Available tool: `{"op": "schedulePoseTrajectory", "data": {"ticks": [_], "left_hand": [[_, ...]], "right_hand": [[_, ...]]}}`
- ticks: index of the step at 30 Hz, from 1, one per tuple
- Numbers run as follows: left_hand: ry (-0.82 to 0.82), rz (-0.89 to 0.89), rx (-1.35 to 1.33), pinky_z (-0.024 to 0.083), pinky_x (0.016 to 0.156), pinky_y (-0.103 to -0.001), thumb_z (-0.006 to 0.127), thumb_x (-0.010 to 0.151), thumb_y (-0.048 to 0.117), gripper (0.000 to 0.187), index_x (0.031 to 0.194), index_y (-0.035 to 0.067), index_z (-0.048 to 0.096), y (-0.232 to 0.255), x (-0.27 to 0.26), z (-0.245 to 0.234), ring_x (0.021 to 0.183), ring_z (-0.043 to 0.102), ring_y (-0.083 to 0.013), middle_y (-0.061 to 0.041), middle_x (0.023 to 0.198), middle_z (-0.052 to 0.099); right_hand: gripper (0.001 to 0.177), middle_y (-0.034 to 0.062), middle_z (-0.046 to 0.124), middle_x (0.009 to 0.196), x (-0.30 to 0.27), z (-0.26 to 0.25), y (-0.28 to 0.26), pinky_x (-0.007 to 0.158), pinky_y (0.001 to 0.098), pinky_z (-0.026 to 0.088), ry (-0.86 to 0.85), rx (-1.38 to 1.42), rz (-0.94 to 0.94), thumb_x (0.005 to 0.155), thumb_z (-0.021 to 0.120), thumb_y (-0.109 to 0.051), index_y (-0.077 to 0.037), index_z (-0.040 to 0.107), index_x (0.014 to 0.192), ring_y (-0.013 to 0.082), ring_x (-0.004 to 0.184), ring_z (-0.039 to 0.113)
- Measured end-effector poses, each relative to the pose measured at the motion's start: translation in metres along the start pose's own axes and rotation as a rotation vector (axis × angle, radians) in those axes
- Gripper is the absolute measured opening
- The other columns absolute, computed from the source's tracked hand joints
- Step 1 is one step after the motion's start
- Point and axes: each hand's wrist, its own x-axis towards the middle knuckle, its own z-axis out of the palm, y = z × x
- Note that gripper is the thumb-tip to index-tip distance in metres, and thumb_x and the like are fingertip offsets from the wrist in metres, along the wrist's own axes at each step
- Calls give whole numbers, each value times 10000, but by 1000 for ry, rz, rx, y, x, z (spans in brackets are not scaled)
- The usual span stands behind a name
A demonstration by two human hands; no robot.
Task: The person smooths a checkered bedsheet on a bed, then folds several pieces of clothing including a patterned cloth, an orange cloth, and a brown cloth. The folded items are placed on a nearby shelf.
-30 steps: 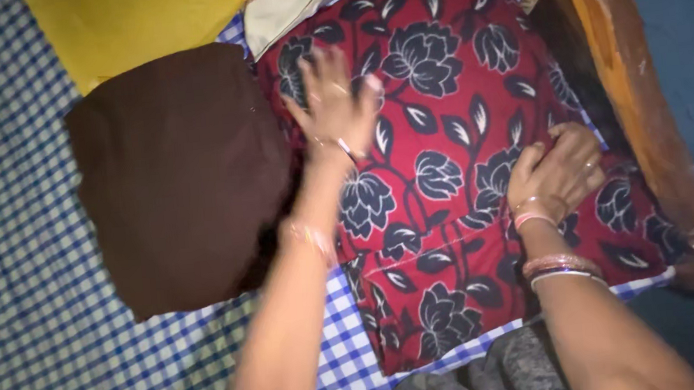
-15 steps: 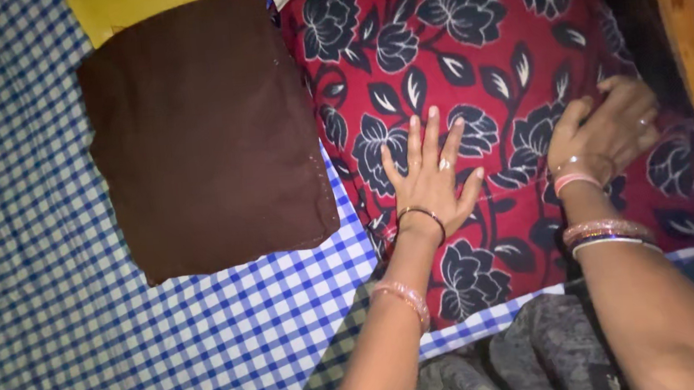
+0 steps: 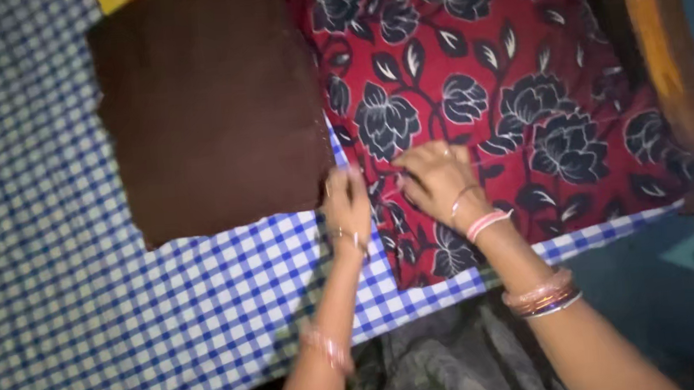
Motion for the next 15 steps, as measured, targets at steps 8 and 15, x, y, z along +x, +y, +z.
{"op": "schedulePoseTrajectory", "data": {"ticks": [8,15], "left_hand": [[-540,-51,157,493,640,-374,743,885,531,517,726,43,680,-17,-82,-12,674,650,-244,-65,680,631],[-468,-346,-698,499,638,-226,739,922,320,260,968,82,648,-32,-89,-13,722,598,-43,78,788,655]], "right_hand": [[431,59,757,1002,31,7,1,844,430,464,-372,64,214,820,713,-523,-184,774,1080,244,954,680],[382,59,779,923,45,23,22,768,435,542,-398,285,421,853,725,-499,-210,778,1096,316,814,694]]}}
